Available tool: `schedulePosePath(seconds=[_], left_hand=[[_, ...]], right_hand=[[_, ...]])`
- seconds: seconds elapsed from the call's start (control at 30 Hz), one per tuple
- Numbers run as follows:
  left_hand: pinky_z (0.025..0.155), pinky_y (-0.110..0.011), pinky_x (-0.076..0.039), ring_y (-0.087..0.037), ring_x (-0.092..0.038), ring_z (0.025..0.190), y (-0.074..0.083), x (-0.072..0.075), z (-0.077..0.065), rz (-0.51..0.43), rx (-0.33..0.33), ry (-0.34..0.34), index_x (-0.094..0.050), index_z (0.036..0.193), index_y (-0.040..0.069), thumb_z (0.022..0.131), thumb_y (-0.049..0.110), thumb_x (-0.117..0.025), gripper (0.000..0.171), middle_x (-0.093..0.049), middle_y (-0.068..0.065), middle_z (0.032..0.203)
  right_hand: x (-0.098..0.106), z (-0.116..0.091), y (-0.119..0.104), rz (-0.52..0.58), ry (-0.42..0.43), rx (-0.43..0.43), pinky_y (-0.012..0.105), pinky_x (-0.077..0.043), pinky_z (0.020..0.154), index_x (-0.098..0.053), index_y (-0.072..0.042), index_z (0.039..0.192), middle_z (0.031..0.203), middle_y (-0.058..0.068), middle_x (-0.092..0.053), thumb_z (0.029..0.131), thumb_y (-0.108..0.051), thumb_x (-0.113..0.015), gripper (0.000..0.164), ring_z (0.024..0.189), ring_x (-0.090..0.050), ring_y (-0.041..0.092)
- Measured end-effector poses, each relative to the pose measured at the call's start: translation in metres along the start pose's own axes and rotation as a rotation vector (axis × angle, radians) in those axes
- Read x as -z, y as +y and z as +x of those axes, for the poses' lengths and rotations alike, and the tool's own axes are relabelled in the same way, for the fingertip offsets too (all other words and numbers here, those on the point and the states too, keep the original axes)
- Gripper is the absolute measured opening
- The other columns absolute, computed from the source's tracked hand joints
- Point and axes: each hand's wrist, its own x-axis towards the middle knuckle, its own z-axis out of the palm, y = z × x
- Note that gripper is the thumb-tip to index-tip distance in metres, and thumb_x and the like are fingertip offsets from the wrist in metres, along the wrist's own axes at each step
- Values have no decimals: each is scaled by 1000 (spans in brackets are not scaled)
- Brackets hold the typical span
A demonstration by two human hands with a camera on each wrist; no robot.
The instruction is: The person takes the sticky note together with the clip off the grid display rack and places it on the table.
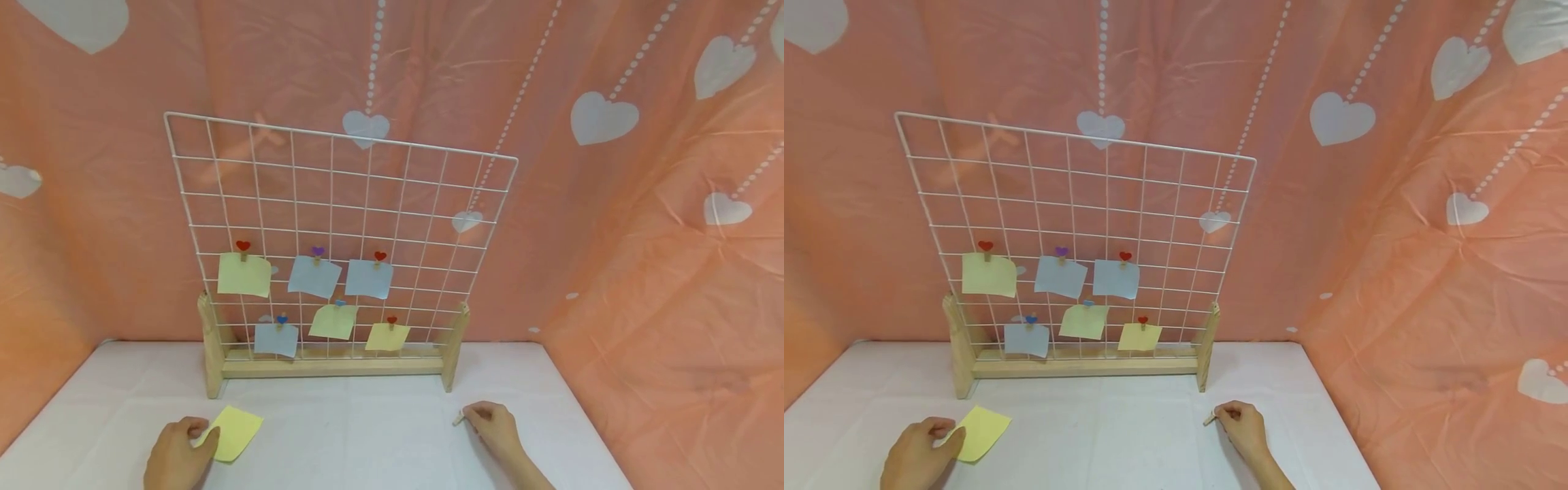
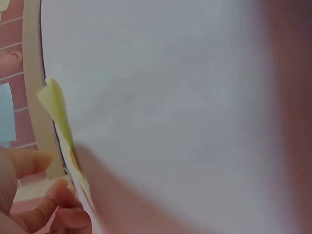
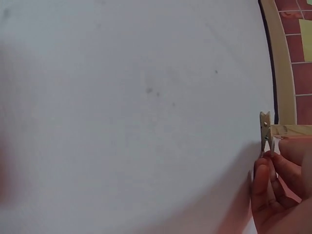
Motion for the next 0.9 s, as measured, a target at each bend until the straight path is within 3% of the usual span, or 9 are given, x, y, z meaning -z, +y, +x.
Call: schedulePosePath(seconds=[0.13, 0.37, 0.5, 0.8, 0.9], left_hand=[[74, -51, -47, -43, -59, 94, 15, -2, -3, -35, -45, 77, -61, 109, -7, 90, 23, -58, 36, -59, -25, 101], [62, -37, -43, -33, -59, 84, 49, -10, -1, -91, -136, 234, -66, 100, -2, 87, 14, -62, 22, -61, -18, 96], [59, -30, -40, -26, -59, 80, 66, -15, 3, -129, -147, 241, -67, 102, -2, 86, 13, -63, 21, -61, -16, 96], [65, -33, -42, -28, -60, 79, 103, -34, 7, -216, -237, 300, -66, 98, -3, 83, 5, -65, 17, -61, -17, 93], [69, -33, -43, -28, -60, 80, 115, -41, 8, -258, -255, 290, -66, 99, -3, 84, 5, -65, 17, -61, -16, 91]], right_hand=[[3, 3, -5, -8, -2, 1, 23, -46, 48, -70, 3, 97, 66, 0, -62, 89, -13, -63, 19, 56, -54, 11], [11, 17, -28, -58, 93, 193, 24, -47, 60, -72, -2, 96, 82, 6, -70, 88, -13, -64, 15, 68, -59, 11], [13, 21, -43, -60, 118, 262, 23, -47, 62, -73, -4, 95, 86, 7, -71, 88, -13, -66, 13, 72, -61, 12], [7, 32, -69, -15, 131, 325, 20, -46, 56, -71, -1, 98, 88, 11, -71, 87, -10, -67, 15, 73, -61, 15], [3, 33, -79, 10, 129, 330, 19, -46, 57, -70, 0, 100, 88, 12, -70, 87, -10, -67, 17, 75, -60, 16]])
